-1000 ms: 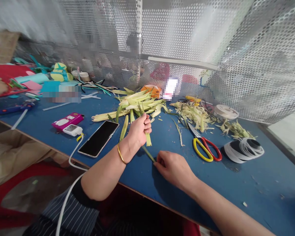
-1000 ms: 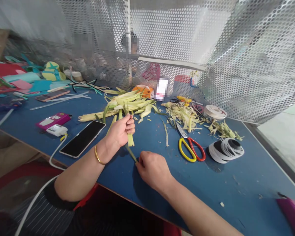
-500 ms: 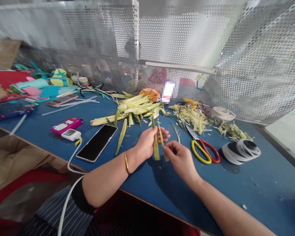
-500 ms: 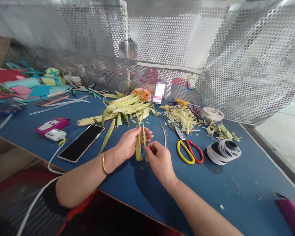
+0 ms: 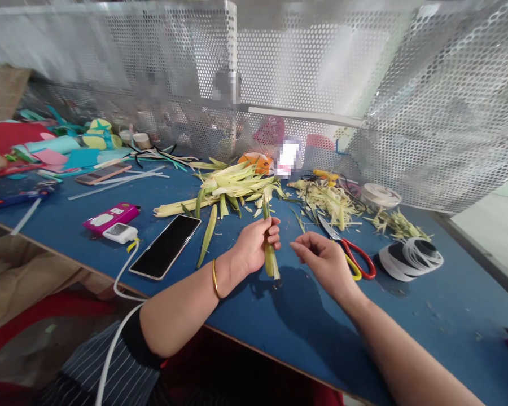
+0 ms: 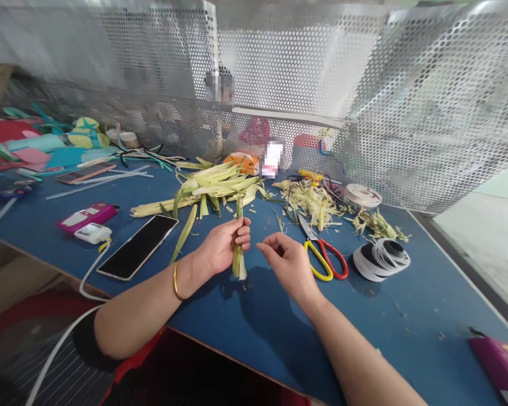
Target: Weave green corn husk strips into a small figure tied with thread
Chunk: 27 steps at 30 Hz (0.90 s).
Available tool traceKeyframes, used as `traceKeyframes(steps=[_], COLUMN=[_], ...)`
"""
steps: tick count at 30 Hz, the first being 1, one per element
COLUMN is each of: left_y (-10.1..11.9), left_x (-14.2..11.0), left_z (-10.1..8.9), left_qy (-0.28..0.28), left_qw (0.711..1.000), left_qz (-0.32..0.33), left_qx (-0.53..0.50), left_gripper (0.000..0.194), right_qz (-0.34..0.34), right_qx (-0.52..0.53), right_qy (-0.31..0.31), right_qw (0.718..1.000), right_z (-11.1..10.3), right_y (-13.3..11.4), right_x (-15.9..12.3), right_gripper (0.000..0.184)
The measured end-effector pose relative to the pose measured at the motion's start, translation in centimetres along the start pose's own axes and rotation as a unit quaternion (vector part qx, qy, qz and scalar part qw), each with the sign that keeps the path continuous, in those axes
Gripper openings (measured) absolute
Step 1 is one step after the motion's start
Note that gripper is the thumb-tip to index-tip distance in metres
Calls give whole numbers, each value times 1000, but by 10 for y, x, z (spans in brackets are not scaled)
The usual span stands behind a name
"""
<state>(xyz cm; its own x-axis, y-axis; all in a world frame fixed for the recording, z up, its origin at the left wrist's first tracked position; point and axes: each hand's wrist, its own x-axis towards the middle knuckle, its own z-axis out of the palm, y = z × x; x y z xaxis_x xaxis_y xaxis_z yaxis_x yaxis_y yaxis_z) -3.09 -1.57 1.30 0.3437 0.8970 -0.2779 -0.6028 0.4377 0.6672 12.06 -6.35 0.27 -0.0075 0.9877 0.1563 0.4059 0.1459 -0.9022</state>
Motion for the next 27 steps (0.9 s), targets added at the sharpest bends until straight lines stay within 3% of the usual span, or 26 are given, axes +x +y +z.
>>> traceKeyframes(steps=[3,5,9,13,16,18,19,22,24,27], left_y=[5,6,5,3,0,-4,-6,-13,-16,-15], left_x=[0,0,0,-1,-4,-8,-10,-16,-17,-16], left_z=[1,1,2,0,-1,0,2,9,13,16], left_qy=[19,27,26,7,-55,-103,-122,-151,-155,-128], left_qw=[999,997,997,999,984,939,901,785,747,723], left_qz=[-31,-45,-56,-28,45,122,174,261,284,305], left_qx=[-35,-50,-51,17,166,306,377,542,582,606], left_gripper=[24,25,24,23,23,24,22,20,22,18], right_qz=[-16,-38,-64,-51,-26,-12,-11,-14,-3,7], right_qx=[-42,-102,-194,-158,-48,34,69,144,174,202], right_qy=[-133,-177,-169,-201,-109,-6,25,46,56,84], right_qw=[990,978,964,965,993,999,997,988,983,976], right_z=[-10,-9,-1,-4,-12,-15,-16,-17,-18,-25], right_y=[-2,-4,-7,-5,-2,-1,-1,-3,-4,-5], right_x=[1,-2,-8,-5,2,7,8,9,8,8], right_gripper=[30,32,27,30,33,38,40,34,28,26])
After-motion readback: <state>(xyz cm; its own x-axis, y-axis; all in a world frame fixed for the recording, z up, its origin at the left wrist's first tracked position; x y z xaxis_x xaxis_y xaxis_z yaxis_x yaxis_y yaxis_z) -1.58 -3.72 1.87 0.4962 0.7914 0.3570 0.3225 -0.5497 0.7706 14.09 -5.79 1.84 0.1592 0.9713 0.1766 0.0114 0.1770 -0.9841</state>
